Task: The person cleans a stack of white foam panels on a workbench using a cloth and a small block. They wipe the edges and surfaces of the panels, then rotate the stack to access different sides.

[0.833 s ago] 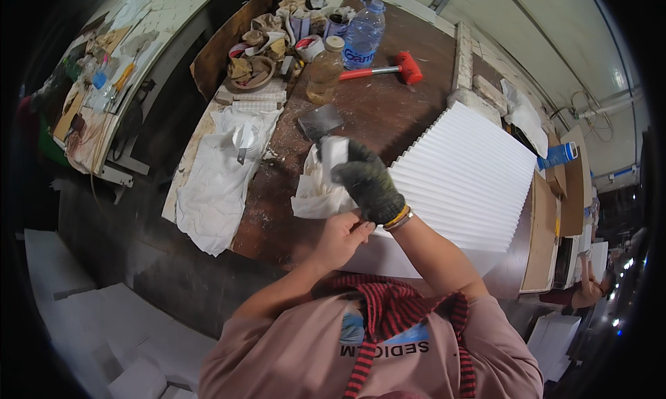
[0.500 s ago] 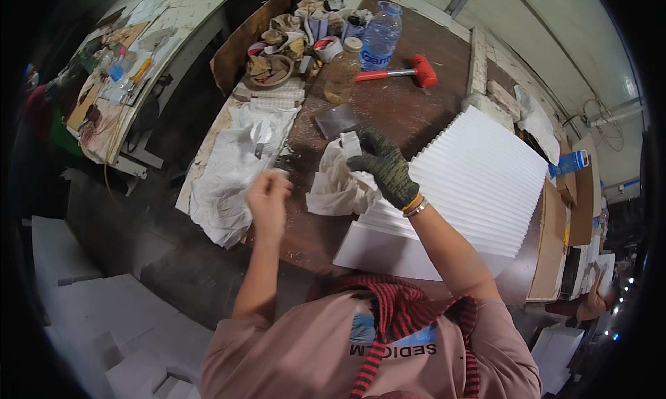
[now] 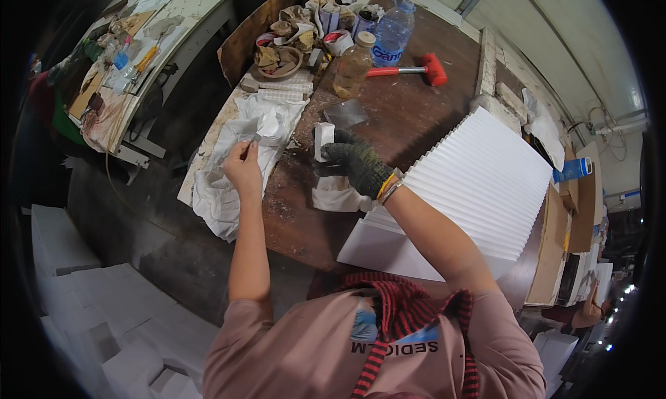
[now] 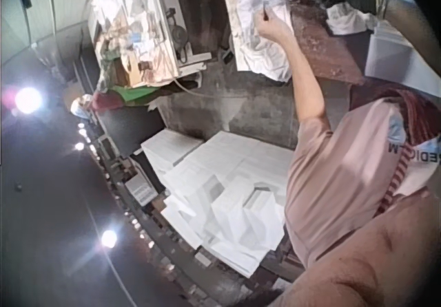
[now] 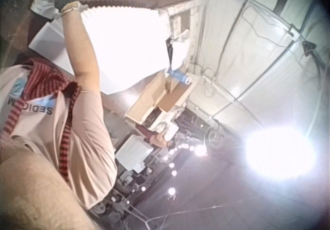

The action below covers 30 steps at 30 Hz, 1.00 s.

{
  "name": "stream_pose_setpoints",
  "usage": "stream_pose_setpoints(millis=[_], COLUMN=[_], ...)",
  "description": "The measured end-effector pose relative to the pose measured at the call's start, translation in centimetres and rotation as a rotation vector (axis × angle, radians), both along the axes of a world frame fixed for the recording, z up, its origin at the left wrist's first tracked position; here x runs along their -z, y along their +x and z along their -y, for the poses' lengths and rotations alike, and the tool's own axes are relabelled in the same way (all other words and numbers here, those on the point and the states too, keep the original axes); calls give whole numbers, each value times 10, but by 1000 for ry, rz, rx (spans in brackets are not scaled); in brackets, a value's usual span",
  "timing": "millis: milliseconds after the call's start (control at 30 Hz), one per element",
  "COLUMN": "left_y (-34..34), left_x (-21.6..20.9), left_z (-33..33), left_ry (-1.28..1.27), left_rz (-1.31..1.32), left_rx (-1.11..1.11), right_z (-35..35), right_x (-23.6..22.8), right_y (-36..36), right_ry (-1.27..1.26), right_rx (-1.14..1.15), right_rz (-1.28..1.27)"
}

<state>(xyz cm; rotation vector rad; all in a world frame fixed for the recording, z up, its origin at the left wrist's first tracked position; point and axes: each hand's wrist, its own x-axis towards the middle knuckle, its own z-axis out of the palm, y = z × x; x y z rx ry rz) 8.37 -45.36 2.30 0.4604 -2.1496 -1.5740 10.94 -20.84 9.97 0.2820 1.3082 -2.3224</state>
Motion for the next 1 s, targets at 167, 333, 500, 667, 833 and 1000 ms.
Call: stream_pose_setpoints(millis=[167, 333, 500, 667, 833, 1000], left_y=[0, -12, -25, -22, -11, -7], left_x=[-46, -70, -69, -57, -41, -33], left_z=[15, 12, 1, 3, 20, 30], left_ry=[-354, -746, -834, -673, -319, 235], left_rz=[-106, -95, 78, 96, 0, -19], left_rx=[86, 144, 210, 138, 30, 48], right_z=[7, 18, 22, 29, 36, 44], right_x=[-10, 4, 15, 14, 8, 1], right_y=[-18, -29, -33, -37, -40, -43], right_ry=[-106, 33, -107, -80, -32, -96], right_rx=[-1, -8, -77, -15, 42, -1], right_rz=[-49, -113, 57, 51, 131, 116])
